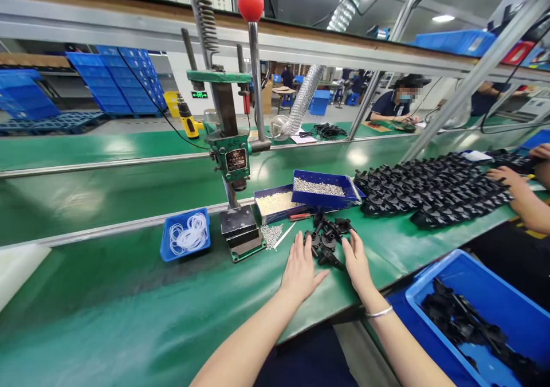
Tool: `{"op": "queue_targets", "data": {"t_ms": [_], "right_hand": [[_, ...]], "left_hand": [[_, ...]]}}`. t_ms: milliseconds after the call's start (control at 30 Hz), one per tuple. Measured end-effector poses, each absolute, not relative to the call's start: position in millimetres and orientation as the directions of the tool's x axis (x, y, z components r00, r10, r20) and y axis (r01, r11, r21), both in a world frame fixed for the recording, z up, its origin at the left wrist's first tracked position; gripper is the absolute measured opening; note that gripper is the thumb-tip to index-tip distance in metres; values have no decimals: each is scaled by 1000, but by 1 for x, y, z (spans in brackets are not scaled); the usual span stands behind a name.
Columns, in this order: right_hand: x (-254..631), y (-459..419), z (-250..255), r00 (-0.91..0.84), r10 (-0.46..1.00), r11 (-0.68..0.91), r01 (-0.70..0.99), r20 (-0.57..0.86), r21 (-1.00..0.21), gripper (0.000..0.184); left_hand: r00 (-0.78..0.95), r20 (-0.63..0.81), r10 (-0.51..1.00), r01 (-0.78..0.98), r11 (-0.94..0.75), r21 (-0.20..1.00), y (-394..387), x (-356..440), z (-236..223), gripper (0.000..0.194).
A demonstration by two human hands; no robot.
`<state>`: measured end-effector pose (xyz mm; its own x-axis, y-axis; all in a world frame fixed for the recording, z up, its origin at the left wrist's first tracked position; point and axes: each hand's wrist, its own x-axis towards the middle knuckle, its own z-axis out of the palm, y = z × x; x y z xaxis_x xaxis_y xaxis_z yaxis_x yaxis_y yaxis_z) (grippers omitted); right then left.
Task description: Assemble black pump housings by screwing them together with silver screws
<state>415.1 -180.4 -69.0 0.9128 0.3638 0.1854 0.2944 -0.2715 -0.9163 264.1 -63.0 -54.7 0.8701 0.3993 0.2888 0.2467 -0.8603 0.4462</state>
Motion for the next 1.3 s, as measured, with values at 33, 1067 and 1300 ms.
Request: {"op": "queue_targets", "data": {"t_ms": [33, 1067, 1300], "right_hand": [[417, -178, -69, 910, 374, -284, 297, 179, -912, 75], [209, -142, -31, 51, 814, 197, 913, 579, -358, 35], [151, -101, -26, -363, 846, 476, 844, 391, -246, 25]], "left_hand": [[873, 293, 389, 239, -867, 438, -62, 258, -55, 109], [824, 541, 169, 282, -950, -134, -57, 12, -85, 56], [744, 641, 191, 335, -936, -109, -51, -53, -134, 65]]}}
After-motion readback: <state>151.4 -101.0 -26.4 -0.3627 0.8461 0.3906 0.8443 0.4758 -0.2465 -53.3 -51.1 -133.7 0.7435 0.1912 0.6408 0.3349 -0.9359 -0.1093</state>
